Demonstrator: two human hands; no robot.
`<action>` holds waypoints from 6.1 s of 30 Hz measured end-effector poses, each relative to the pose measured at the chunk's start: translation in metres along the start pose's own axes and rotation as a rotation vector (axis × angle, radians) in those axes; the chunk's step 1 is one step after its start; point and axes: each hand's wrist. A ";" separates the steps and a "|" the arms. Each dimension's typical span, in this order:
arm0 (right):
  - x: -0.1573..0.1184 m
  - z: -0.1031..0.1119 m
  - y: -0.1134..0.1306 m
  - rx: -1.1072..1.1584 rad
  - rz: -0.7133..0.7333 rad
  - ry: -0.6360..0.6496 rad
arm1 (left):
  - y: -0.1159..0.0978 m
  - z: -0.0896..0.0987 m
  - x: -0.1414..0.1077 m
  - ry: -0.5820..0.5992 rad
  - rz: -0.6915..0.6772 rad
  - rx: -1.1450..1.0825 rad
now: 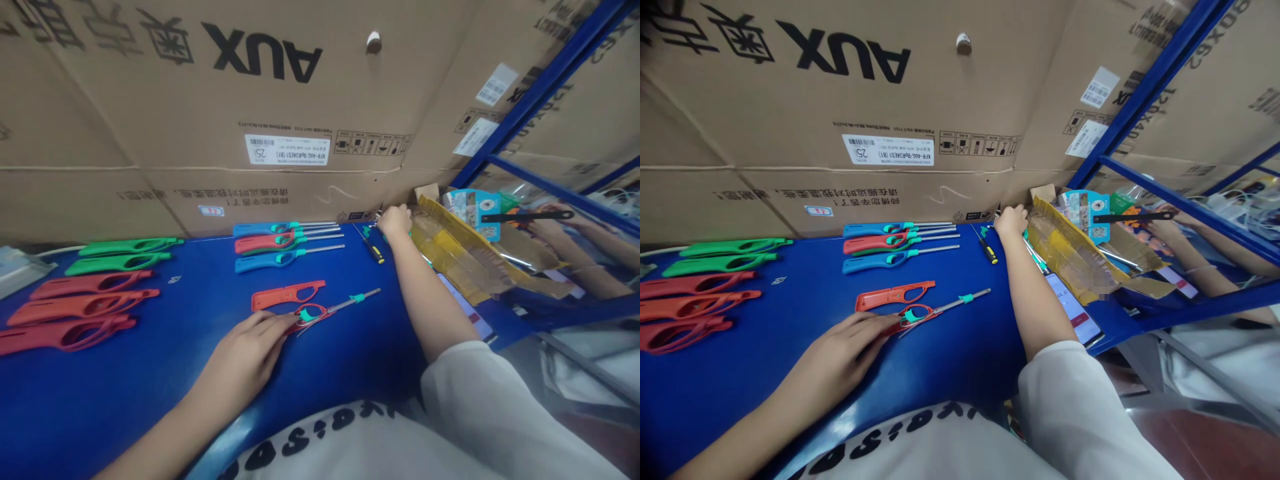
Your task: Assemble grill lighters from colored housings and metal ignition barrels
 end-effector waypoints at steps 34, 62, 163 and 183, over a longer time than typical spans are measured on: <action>0.003 0.021 -0.004 -0.141 0.088 0.124 | -0.008 0.002 -0.001 0.018 0.030 -0.060; -0.246 -0.034 0.042 0.897 1.027 0.434 | -0.019 0.005 0.012 -0.331 0.277 -1.078; -0.204 -0.032 0.019 0.807 0.980 1.073 | -0.014 0.008 0.015 0.091 0.338 -1.403; -0.206 -0.032 0.023 0.735 1.044 0.940 | -0.015 0.010 0.014 0.134 0.355 -1.307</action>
Point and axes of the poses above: each hand's wrist, its own x-axis towards the middle knuckle, its own z-axis out of the back of the hand, y = z × x, and after that the axes turned 15 degrees about y, right-handed
